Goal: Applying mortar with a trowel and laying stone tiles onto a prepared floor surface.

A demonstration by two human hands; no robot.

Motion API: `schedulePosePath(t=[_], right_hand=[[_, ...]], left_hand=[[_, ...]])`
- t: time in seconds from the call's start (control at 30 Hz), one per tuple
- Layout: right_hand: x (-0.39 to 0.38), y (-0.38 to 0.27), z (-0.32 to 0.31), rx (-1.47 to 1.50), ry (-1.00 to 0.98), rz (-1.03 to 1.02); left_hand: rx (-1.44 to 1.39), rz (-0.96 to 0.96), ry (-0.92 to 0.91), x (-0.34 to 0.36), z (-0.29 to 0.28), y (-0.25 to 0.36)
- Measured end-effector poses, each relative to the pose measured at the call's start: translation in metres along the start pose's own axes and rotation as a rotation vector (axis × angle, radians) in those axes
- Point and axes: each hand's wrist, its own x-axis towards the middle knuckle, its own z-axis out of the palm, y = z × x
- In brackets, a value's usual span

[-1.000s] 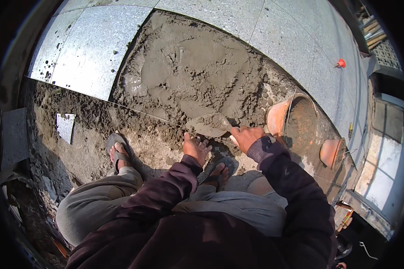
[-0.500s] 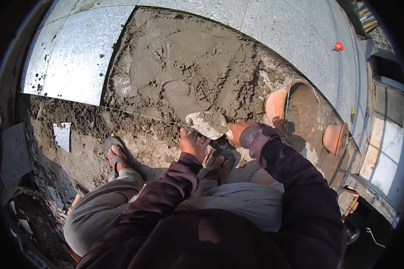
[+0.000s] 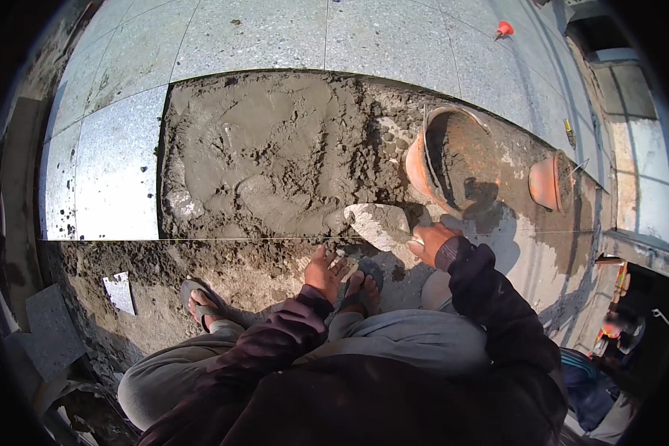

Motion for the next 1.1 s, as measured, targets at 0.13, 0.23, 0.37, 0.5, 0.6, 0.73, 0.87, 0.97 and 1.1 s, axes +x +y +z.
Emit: schedulePosePath(t=[0.13,0.23,0.37,0.5,0.6,0.73,0.87,0.97,1.1], right_hand=[[-0.048,0.027,-0.047,0.081,0.280,0.272],[-0.040,0.067,-0.084,-0.179,0.310,0.505],[0.023,0.162,-0.065,-0.436,0.204,0.392],[0.061,0.172,-0.008,-0.560,0.063,0.303],[0.057,0.143,-0.023,-0.307,0.044,0.219],[0.047,0.121,-0.017,-0.289,-0.099,0.232],[0.041,0.119,-0.003,-0.097,-0.064,0.160],[0.033,0.092,-0.014,0.059,0.092,0.173],[-0.005,0.115,-0.022,0.399,0.217,0.047]], left_hand=[[0.401,0.041,-0.190,-0.020,0.046,0.010],[0.828,0.437,-0.441,0.002,0.099,0.013],[0.926,0.436,-0.390,0.057,0.183,-0.016],[1.280,0.398,-0.161,0.062,0.209,-0.049],[1.320,0.418,-0.175,0.052,0.200,-0.050],[1.280,0.493,-0.192,0.056,0.192,-0.072],[1.293,0.568,-0.268,0.065,0.191,-0.070],[1.198,0.543,-0.337,0.069,0.172,-0.066],[1.159,0.527,-0.343,0.068,0.189,-0.076]])
